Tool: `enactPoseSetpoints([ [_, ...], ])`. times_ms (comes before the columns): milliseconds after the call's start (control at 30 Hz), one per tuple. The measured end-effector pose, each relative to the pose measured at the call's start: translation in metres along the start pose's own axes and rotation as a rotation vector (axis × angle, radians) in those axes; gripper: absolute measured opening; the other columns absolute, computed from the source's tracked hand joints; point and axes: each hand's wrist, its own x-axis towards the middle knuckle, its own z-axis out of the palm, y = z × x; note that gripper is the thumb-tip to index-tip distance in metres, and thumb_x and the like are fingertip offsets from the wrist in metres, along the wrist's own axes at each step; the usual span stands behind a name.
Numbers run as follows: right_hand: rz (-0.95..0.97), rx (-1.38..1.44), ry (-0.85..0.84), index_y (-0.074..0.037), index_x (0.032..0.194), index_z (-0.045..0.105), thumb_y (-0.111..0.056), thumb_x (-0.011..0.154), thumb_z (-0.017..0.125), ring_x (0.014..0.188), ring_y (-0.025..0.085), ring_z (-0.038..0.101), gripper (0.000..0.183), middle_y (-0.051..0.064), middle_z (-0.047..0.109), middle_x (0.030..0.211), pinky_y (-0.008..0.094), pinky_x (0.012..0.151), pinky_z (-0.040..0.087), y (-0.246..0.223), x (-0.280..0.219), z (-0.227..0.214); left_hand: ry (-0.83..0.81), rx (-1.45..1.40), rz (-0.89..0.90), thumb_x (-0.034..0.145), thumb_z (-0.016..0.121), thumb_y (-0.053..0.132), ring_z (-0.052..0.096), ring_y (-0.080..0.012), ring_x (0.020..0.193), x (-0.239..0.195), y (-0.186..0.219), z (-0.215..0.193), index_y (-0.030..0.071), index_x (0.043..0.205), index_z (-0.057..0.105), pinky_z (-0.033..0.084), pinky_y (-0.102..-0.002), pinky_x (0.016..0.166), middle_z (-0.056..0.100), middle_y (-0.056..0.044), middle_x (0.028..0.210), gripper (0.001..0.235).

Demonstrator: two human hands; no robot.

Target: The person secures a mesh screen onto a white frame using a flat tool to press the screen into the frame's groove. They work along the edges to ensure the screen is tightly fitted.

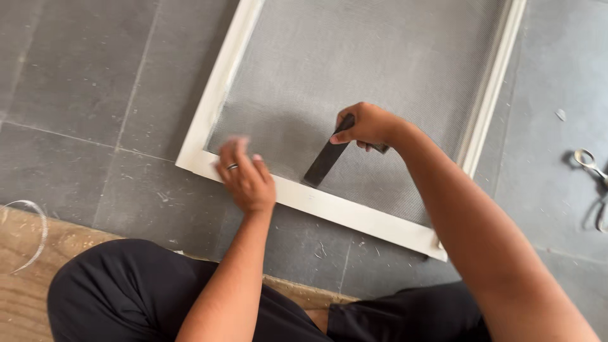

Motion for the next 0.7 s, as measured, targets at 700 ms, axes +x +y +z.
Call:
enactPoseSetpoints([
  [700,-0.539,-0.338,0.062,-0.006,0.092,0.076,-0.036,0.084,0.084,0.068,0.020,0.068,0.032,0.009,0.073,0.077,0.035,0.060,0.052,-0.108,0.030,0.033,-0.049,0.102,-0.448,0.107,0.043,0.025,0.023,-0.0413,0.156,-0.006,-0.014,0.014,0.003,0.160,0.028,0.014,-0.062,0.126,0.027,-0.019,0.169,0.059],
])
